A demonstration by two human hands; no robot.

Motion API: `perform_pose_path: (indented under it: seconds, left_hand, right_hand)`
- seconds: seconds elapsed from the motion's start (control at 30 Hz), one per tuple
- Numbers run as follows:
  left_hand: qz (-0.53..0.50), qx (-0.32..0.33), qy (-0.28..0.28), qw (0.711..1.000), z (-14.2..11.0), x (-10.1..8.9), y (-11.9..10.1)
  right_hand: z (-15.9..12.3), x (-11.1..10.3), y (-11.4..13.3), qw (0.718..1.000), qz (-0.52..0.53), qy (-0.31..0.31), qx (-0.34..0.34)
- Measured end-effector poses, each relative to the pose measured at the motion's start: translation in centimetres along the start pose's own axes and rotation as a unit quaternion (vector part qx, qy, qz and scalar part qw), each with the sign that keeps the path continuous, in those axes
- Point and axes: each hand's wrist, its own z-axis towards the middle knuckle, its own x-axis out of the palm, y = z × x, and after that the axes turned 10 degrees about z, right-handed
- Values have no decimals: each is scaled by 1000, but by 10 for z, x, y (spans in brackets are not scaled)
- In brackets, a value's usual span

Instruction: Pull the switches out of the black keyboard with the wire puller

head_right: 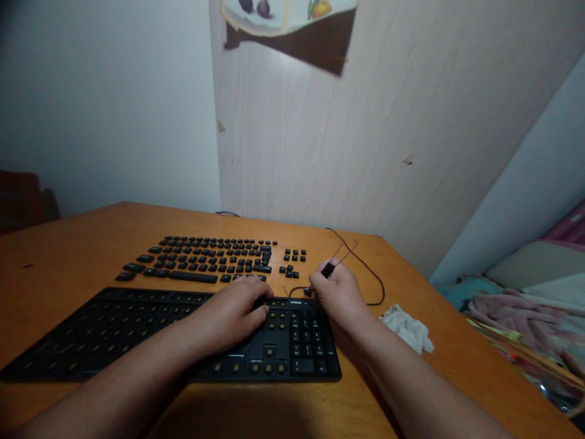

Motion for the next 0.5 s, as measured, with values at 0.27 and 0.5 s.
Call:
perform_pose_path:
  seconds: [0.27, 0.5]
  left_hand:
    - [1, 2, -2, 1000, -1, -2, -3]
    - [7, -2, -7, 1000, -2, -3, -4]
  right_hand:
    - [54, -31, -34, 980, -150, -101, -81]
    - [65, -22, -63, 970, -205, -105, -75]
